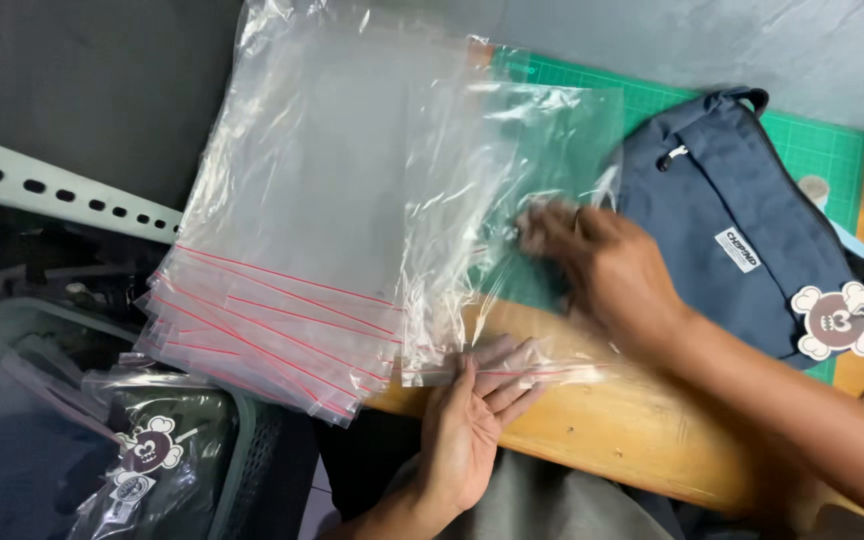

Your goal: The person cleans a blue fanny pack using a small brush and a cloth, then attaches a decorative bear-shaped charm to the zipper. Finally, they place the bag and charm into a clear plastic bag and seal it.

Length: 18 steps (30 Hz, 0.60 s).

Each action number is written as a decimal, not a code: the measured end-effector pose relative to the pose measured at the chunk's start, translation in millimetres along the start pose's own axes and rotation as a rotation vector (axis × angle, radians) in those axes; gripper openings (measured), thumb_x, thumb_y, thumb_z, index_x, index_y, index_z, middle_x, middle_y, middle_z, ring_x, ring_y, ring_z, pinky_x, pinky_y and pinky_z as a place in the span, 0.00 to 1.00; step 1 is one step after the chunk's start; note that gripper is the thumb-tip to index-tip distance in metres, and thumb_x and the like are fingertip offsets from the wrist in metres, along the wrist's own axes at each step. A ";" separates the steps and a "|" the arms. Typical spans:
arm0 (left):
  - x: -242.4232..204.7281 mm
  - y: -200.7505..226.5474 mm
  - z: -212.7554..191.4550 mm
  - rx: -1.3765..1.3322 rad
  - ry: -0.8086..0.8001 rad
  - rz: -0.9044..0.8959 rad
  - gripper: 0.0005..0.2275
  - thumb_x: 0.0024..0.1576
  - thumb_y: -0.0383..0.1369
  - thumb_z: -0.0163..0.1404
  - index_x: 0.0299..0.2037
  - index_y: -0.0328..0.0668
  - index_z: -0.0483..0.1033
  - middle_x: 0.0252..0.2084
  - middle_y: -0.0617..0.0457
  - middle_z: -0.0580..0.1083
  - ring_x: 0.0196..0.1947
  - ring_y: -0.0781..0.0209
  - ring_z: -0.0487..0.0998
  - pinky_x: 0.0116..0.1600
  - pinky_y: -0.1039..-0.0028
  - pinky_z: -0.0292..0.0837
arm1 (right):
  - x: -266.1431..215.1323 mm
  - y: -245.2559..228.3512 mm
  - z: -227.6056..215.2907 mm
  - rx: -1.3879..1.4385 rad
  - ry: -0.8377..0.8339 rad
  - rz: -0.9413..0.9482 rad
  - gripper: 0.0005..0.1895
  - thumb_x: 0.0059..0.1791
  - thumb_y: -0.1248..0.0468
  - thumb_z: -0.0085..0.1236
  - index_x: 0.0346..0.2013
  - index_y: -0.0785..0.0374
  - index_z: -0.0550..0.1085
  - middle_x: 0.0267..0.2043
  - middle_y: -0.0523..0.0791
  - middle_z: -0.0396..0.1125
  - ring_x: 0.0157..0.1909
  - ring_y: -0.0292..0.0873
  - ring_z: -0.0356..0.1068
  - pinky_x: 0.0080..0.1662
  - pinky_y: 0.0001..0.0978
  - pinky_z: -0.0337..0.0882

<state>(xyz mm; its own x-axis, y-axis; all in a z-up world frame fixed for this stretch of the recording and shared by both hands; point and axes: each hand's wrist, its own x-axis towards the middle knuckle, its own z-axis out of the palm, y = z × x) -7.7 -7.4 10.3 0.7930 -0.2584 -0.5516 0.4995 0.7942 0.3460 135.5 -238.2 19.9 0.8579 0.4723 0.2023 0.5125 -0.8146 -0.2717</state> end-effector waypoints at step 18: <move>-31.1 4.4 -15.2 0.366 -0.145 0.162 0.24 0.74 0.42 0.43 0.62 0.22 0.77 0.53 0.25 0.85 0.48 0.29 0.91 0.63 0.52 0.88 | 167.3 4.4 -24.4 -0.173 0.423 -0.133 0.04 0.67 0.59 0.60 0.55 0.52 0.81 0.40 0.49 0.64 0.31 0.62 0.72 0.26 0.58 0.66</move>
<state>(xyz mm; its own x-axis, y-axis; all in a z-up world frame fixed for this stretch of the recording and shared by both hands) -35.5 12.5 17.4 0.8994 -0.2415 -0.3645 0.4343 0.5899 0.6808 280.4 -171.0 75.5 0.6768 0.4263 0.6001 0.5722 -0.8175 -0.0646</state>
